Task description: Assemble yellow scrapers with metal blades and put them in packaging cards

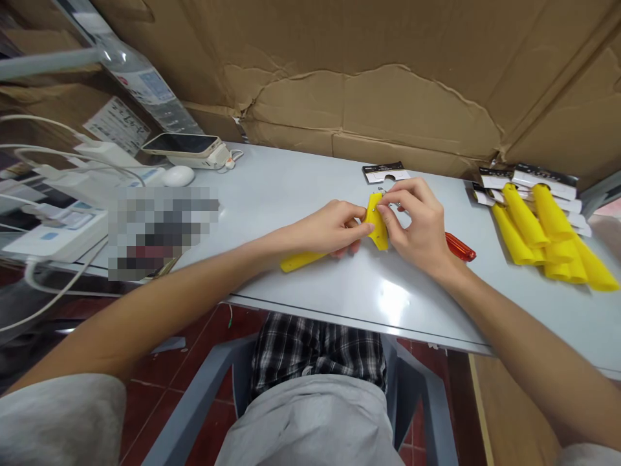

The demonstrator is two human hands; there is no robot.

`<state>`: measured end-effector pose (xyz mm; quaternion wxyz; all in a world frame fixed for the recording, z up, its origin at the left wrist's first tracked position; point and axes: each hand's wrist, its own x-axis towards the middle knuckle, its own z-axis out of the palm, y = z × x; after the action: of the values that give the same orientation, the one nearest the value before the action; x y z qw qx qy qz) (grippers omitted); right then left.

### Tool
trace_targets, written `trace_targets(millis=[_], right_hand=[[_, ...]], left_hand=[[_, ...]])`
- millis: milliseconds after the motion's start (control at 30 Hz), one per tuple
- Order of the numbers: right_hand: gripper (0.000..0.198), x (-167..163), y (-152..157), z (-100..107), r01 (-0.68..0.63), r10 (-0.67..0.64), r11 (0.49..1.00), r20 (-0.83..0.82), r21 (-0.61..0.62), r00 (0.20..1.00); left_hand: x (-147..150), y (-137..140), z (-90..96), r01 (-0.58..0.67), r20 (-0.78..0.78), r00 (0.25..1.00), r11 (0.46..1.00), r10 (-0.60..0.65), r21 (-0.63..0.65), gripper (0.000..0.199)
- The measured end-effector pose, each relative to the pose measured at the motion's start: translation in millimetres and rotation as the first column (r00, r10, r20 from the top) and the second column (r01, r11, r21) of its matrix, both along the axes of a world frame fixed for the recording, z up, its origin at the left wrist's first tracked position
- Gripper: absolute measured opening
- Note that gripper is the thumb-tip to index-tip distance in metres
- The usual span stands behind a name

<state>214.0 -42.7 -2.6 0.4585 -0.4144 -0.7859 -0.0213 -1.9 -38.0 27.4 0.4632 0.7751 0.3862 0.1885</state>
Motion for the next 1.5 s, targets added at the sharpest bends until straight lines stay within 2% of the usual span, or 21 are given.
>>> trace_targets(millis=[167,267,500,600,733,900,1033,1133,1233,1367,1433,1500], right_hand=[[0.017,-2,-1,1,-0.025,0.025,0.999,0.001,-0.044,1.000],[0.020,-3,-3,1,-0.030,0.030,0.997,-0.005,-0.076,1.000],[0.020,-7,-6,-1,-0.109,0.061,0.959,-0.183,-0.261,0.981],[0.023,-9,-6,-2,-0.175,0.060,0.913,-0.302,-0.368,0.951],[0.038,-10,-4,-3,-0.245,-0.001,0.825,-0.435,-0.509,0.900],[0.062,-11,-1,-1,-0.327,-0.083,0.737,-0.559,-0.591,0.825],[0.068,-10,-2,-1,-0.384,-0.132,0.676,-0.617,-0.629,0.776],[0.064,-9,-2,-1,-0.423,-0.098,0.606,-0.591,-0.674,0.801],[0.057,-7,-3,1,-0.451,-0.006,0.521,-0.532,-0.725,0.847],[0.061,-4,-3,6,-0.434,0.018,0.493,-0.490,-0.754,0.872],[0.064,-5,-3,7,-0.429,0.026,0.492,-0.480,-0.758,0.877],[0.066,-6,-3,7,-0.419,0.022,0.493,-0.471,-0.762,0.882]], left_hand=[[-1,1,-2.1,-0.027,0.017,0.999,1.000,0.027,0.016,0.021],[-1,2,-3.3,-0.039,0.010,0.999,0.997,0.038,0.074,0.024],[-2,-1,0.5,-0.031,-0.056,0.997,0.976,0.044,0.214,0.035],[-2,-1,1.1,-0.046,-0.066,0.996,0.964,0.066,0.263,0.035],[-1,3,-3.2,-0.023,-0.074,0.996,0.964,0.044,0.264,0.034],[0,4,-8.7,-0.046,-0.090,0.992,0.920,0.088,0.389,0.031],[-1,2,-5.4,-0.012,-0.136,0.988,0.922,0.069,0.387,0.027],[-4,3,-0.4,0.023,-0.130,0.991,0.939,0.023,0.344,0.028],[-9,6,4.3,0.021,-0.067,0.998,0.971,-0.005,0.239,0.028],[-15,14,6.6,0.040,0.002,0.999,0.991,-0.041,0.131,0.023],[-17,18,4.7,0.063,-0.030,0.998,0.980,-0.059,0.186,0.024],[-17,21,1.1,0.082,-0.123,0.992,0.934,-0.042,0.348,0.028]])
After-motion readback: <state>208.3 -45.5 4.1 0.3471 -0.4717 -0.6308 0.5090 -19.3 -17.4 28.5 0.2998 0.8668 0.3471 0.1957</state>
